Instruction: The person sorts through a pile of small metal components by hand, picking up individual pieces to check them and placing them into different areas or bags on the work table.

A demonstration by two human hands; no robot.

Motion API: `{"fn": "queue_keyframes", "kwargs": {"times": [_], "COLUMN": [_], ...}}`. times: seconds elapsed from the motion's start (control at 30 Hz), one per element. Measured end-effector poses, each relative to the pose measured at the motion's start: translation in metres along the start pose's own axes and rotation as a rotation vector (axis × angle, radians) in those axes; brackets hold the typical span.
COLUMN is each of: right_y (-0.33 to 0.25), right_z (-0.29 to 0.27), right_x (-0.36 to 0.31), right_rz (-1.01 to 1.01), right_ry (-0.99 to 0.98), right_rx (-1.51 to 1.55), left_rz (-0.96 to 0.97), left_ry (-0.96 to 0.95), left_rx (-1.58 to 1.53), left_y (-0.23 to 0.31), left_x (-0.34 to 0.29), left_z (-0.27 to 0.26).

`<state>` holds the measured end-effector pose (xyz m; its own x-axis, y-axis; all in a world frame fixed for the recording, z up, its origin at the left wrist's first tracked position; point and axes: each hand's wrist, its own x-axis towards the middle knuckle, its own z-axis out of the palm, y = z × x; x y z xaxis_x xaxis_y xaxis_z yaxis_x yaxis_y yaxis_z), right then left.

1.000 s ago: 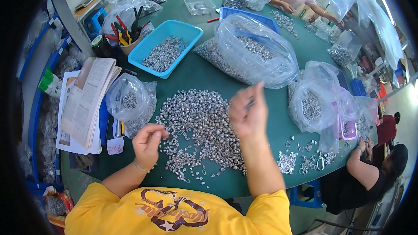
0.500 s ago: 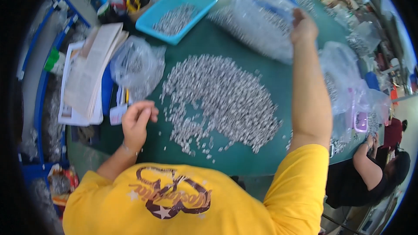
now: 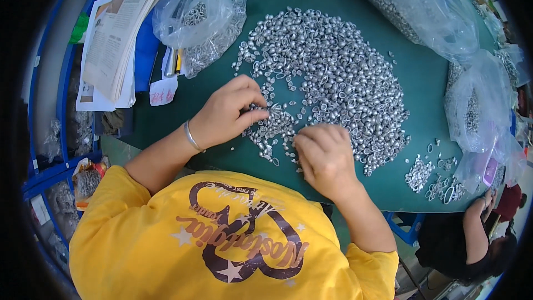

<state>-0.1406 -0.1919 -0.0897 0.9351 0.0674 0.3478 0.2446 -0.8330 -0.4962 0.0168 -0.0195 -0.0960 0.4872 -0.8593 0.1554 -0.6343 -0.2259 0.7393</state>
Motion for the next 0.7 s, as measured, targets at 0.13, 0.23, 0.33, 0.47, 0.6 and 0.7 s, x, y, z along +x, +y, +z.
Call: {"fn": "queue_keyframes", "kwargs": {"times": [0.13,0.23,0.33,0.47,0.6,0.7], "right_y": [0.003,0.0,0.001,0.004,0.006,0.002], "right_z": [0.009,0.02,0.027,0.03,0.031,0.028], "right_x": [0.018,0.034,0.045,0.049,0.047,0.05], "right_rz": [0.111,0.121,0.109,0.111,0.122,0.071], "right_ry": [0.068,0.114,0.061,0.041,0.062,-0.014], "right_rx": [-0.049,-0.063,-0.081,-0.071,-0.06,-0.095], "left_rz": [0.062,0.086,0.065,-0.078,-0.515,-0.546], "left_ry": [0.053,0.01,0.007,0.097,0.032,-0.021], "left_rx": [0.064,0.079,0.036,-0.121,-0.743,-0.852], "left_y": [0.001,0.001,0.0,-0.003,0.009,0.005], "left_x": [0.012,0.016,0.013,0.007,0.007,0.004], "left_z": [0.011,0.011,0.01,0.009,0.002,0.001]}}
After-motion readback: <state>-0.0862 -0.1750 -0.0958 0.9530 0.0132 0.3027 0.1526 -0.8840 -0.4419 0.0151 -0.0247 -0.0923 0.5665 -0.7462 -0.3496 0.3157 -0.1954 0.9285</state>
